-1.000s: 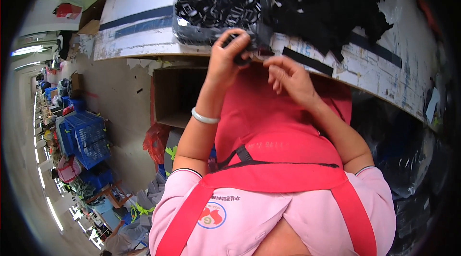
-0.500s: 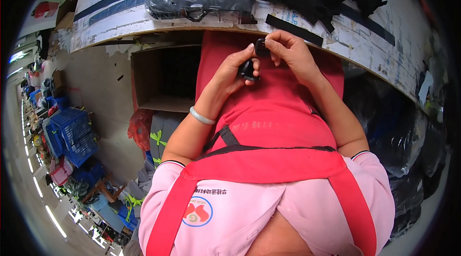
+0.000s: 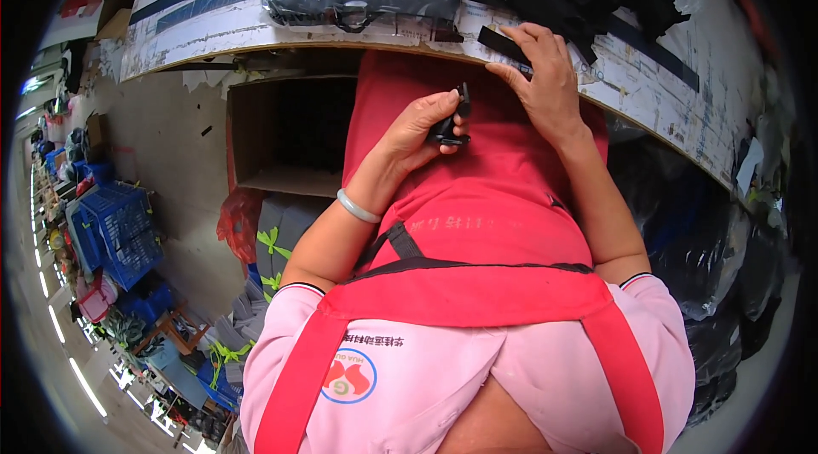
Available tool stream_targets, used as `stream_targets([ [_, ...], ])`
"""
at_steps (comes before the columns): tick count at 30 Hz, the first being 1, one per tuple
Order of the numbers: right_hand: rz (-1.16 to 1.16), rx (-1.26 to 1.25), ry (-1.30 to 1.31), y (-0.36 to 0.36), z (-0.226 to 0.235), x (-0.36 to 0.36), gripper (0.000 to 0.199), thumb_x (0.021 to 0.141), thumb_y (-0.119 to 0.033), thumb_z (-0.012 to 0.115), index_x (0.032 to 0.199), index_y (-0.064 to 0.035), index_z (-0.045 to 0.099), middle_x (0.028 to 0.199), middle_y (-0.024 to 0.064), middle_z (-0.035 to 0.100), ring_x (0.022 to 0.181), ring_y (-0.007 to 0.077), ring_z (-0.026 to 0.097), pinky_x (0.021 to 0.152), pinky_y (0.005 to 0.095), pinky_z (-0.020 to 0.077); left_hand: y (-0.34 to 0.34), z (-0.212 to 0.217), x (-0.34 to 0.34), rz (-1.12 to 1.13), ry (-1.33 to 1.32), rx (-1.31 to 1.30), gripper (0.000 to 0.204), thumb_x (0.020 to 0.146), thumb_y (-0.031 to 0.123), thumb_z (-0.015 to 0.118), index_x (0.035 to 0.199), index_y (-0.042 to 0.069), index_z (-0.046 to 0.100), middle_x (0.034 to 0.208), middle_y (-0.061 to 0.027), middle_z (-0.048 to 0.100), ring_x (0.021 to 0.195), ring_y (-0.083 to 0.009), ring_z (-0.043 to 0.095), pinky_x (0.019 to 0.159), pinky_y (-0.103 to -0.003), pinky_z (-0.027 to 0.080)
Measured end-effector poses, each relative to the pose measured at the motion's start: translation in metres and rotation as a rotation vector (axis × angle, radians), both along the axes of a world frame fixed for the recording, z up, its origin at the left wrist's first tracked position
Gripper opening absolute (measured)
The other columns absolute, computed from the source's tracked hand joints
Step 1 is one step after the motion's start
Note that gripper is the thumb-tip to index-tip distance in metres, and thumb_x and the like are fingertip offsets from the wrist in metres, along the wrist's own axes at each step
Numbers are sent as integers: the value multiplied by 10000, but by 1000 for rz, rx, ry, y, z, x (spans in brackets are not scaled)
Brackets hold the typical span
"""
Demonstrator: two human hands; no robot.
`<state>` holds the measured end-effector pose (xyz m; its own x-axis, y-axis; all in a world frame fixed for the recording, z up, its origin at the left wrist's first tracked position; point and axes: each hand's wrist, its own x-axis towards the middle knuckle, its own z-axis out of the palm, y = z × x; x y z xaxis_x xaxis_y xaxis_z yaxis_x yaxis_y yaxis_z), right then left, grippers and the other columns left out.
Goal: Attaching plastic buckles to black nylon straps.
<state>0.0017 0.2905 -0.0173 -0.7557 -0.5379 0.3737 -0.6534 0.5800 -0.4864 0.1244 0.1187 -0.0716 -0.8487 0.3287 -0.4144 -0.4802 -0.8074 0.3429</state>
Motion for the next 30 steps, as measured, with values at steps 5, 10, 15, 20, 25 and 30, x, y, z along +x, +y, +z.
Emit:
stream_targets([
  [5,134,-34,-33,23,-24,-1,233,815,-180,711,1001,-43,680,860,70,609,827,246,592,741,336,488,-2,6,-2,88,-80,-374,198,868,193,714,914,17,637,708,-40,609,554,-108,565,428,-238,430],
  [10,-14,-352,-828,15,16,25,154,926,-154,626,933,-1,643,712,23,590,599,78,560,530,218,426,-2,18,-2,139,-33,-787,206,825,192,758,902,14,687,694,-17,639,536,-68,588,420,-191,441],
  [15,46,-324,-1457,9,12,39,182,964,-217,566,930,-39,576,634,9,596,495,49,538,440,184,414,4,23,-6,210,60,-1027,129,834,132,739,862,16,690,698,12,617,559,-44,568,472,-186,441],
  [20,-10,-403,-1554,10,3,43,194,968,-228,558,904,-45,570,620,27,600,452,62,528,409,185,415,6,13,-4,280,218,-1191,101,846,110,721,873,19,689,666,14,615,533,-28,550,462,-166,406],
  [25,-46,-474,-1534,6,6,44,194,969,-222,554,907,-39,573,617,31,600,433,62,514,402,186,416,6,11,-3,285,344,-1308,79,828,60,721,846,-1,675,712,15,585,594,-47,572,506,-191,430],
  [30,-72,-489,-1536,5,-1,47,194,969,-220,553,913,-35,570,619,34,602,438,59,521,412,181,431,7,10,-4,317,465,-1463,74,802,18,717,851,-6,667,706,-23,590,598,-76,573,525,-215,437],
])
